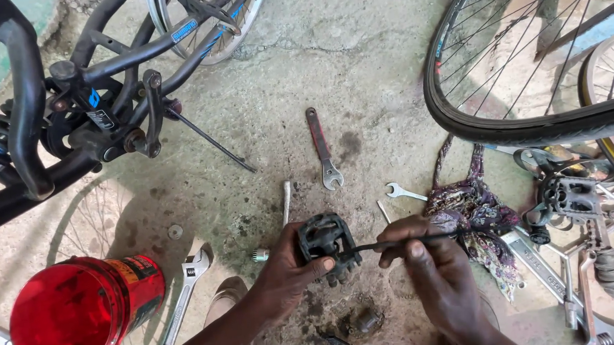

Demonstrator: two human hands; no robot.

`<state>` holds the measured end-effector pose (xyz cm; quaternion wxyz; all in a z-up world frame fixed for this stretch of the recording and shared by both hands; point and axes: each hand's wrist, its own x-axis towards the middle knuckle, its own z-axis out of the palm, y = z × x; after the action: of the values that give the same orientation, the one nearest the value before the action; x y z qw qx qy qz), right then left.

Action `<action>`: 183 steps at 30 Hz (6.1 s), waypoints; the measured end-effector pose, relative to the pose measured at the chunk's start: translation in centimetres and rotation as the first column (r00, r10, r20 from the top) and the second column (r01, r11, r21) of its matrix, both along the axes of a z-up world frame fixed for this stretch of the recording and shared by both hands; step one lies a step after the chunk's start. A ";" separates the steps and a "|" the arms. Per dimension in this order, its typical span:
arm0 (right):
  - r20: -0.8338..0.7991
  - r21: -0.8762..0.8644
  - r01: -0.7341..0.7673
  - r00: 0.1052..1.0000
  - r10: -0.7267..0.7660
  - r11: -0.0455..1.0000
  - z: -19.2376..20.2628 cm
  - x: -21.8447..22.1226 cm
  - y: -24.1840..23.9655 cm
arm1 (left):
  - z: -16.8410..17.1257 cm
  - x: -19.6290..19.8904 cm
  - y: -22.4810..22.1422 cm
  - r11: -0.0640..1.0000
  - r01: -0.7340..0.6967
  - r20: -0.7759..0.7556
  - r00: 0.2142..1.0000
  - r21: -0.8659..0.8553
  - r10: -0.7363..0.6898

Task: The person is disassembling a bicycle pedal using a screwdriver and other hand tools to remove internal components.

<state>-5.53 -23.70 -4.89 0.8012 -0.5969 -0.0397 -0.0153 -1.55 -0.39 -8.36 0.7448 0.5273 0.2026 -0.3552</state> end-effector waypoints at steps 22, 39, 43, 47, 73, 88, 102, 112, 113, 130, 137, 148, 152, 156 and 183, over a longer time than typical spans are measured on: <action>-0.100 -0.249 0.039 0.993 -0.066 0.968 -0.1 -1.2 0.4 | -3.7 -2.6 -1.3 0.941 0.158 0.128 0.971 0.300 -0.204; -0.077 -0.532 -0.072 0.996 0.037 0.844 -0.2 -1.2 1.0 | -5.1 -1.6 -1.4 0.984 0.178 0.021 0.984 0.005 -0.178; -0.124 -0.336 -0.054 0.992 0.013 0.940 0.0 -1.7 1.2 | -1.0 -1.9 -0.8 0.846 0.251 0.494 0.720 0.470 -0.488; -0.169 -0.083 -0.004 0.986 -0.010 0.997 0.0 -1.9 1.2 | -1.0 -2.7 -0.8 0.721 0.261 0.525 0.535 0.642 -0.662; -0.298 0.108 0.073 0.954 -0.038 0.991 1.0 -0.4 -1.4 | -2.6 -4.6 -1.8 0.826 0.449 0.462 0.685 0.342 -0.564; -0.803 0.382 -0.253 0.385 0.455 0.889 12.2 1.3 -0.2 | 7.0 -0.4 -0.8 0.822 0.114 0.770 0.297 0.559 -0.565; -0.432 0.419 -0.341 0.740 0.515 0.841 35.7 -0.9 6.2 | 33.8 1.9 2.0 0.755 0.043 0.756 -0.014 0.655 -0.655; -0.435 0.361 -0.347 0.758 0.486 0.865 33.5 -4.7 7.6 | 32.0 -3.3 2.3 0.768 -0.042 0.730 0.348 0.639 -0.589; -0.427 0.368 -0.368 0.749 0.506 0.854 33.5 -4.8 7.4 | 31.0 -3.0 2.4 0.770 -0.041 0.740 0.312 0.636 -0.595; -0.108 -0.023 -0.563 0.823 0.557 0.826 32.9 -3.5 4.1 | 27.6 -1.2 1.7 0.946 0.239 0.647 0.690 0.219 -0.324; 0.018 -0.658 -0.187 0.964 0.264 0.729 32.6 -1.9 4.6 | 25.5 -1.6 1.7 0.975 0.178 0.509 0.832 0.132 -0.221; 0.225 -0.742 0.098 0.968 0.108 0.663 32.2 -2.8 4.9 | 28.7 -3.0 1.0 0.976 -0.017 0.615 0.779 0.216 -0.122; 0.361 -0.737 0.244 0.930 0.062 0.630 30.7 -2.9 5.2 | 29.7 -3.4 0.7 0.987 0.036 0.613 0.780 0.154 -0.124; 0.354 -0.713 0.277 0.935 -0.011 0.645 30.7 -2.5 5.5 | 29.8 -3.7 0.7 0.992 0.129 0.556 0.823 0.013 -0.114; 0.643 -0.532 0.383 0.763 0.066 0.755 30.6 -4.9 8.3 | 30.9 -4.4 -2.6 0.914 0.077 0.252 0.949 0.399 -0.190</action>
<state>-10.40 -15.41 25.75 0.4856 -0.7920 -0.2524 -0.2706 -5.91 -2.96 22.55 0.6222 0.7212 0.1214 -0.2793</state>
